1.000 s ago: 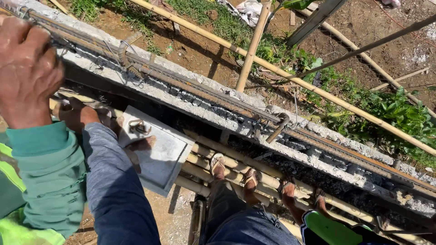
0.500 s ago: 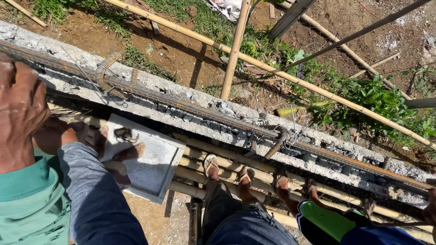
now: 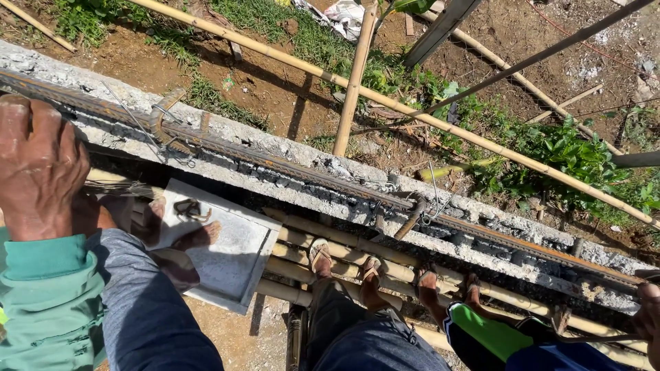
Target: Workers are using wire and a twisting tool to secure steel rebar rods together on top of a concrete wall.
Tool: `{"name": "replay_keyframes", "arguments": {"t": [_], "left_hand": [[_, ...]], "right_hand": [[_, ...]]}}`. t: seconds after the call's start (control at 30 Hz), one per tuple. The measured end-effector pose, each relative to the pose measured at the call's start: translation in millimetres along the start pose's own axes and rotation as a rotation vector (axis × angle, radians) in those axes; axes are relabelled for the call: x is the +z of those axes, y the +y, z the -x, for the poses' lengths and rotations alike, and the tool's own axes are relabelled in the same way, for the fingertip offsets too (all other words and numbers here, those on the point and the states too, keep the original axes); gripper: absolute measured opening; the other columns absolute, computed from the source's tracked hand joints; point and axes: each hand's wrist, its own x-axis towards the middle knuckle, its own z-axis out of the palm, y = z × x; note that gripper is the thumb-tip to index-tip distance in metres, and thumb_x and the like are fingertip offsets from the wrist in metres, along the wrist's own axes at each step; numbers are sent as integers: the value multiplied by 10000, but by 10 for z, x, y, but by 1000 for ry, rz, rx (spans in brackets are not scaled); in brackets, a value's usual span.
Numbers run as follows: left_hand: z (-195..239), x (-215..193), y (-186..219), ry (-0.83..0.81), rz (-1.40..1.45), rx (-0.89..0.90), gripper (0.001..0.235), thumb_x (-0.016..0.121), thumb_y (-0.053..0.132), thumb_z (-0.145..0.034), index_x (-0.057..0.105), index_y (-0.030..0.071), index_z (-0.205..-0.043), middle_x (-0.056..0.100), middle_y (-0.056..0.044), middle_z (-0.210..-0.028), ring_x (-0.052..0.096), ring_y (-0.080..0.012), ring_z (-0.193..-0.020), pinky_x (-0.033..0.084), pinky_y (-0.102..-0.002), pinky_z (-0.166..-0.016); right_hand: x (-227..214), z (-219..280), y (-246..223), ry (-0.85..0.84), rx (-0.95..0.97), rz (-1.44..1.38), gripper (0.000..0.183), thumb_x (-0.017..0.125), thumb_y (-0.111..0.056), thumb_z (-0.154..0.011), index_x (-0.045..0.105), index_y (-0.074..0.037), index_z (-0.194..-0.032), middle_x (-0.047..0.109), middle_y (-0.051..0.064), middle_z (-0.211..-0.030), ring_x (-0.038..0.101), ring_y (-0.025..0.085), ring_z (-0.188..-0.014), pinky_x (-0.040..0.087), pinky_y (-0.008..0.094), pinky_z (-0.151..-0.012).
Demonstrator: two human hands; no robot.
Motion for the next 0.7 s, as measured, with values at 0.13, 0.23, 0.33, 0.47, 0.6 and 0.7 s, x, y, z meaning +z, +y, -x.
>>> {"name": "replay_keyframes", "arguments": {"t": [0.13, 0.23, 0.33, 0.47, 0.6, 0.7], "left_hand": [[42, 244, 351, -61, -1483, 308, 210, 384, 164, -1195, 552, 105, -1085, 590, 24, -979, 602, -97, -817, 514, -228, -708], [-183, -165, -142, -11, -2686, 200, 259, 463, 295, -1134, 580, 175, -936, 546, 84, -755, 529, -53, -619, 451, -179, -518], [-19, 390, 492, -42, -2609, 155, 416, 484, 307, -1262, 543, 176, -871, 535, 89, -708, 514, -54, -614, 435, -180, -534], [-129, 343, 342, -63, -2373, 150, 413, 449, 377, -1239, 525, 151, -901, 525, 60, -760, 524, -67, -640, 435, -208, -578], [-242, 254, 108, 19, -2476, 291, 376, 460, 370, -1185, 497, 164, -872, 492, 7, -798, 529, -114, -659, 455, -236, -568], [-160, 384, 170, -60, -3110, 335, 358, 451, 288, -1239, 521, 126, -928, 517, -21, -824, 547, -116, -657, 468, -225, -588]], "right_hand": [[317, 540, -429, 59, -225, 125, 603, 396, -646, -1071, 421, -147, -735, 163, -4, -496, 161, 153, -425, 249, 418, -373], [356, 644, -494, 78, -382, 141, 640, 471, -600, -1059, 369, -123, -645, 164, -2, -470, 156, 151, -380, 154, 393, -367], [370, 623, -503, 62, -498, 139, 688, 493, -578, -1075, 312, -128, -587, 162, -11, -427, 150, 145, -352, 135, 380, -362], [400, 621, -504, 81, -564, 150, 692, 490, -562, -1096, 306, -135, -583, 163, -23, -408, 158, 137, -340, 141, 364, -358], [325, 557, -421, 91, -561, 110, 651, 506, -540, -1101, 355, -116, -630, 183, -18, -450, 162, 122, -336, 149, 347, -371], [313, 365, -383, 64, -573, 98, 626, 521, -536, -1103, 378, -109, -668, 193, -18, -486, 166, 118, -348, 159, 336, -374]]}}
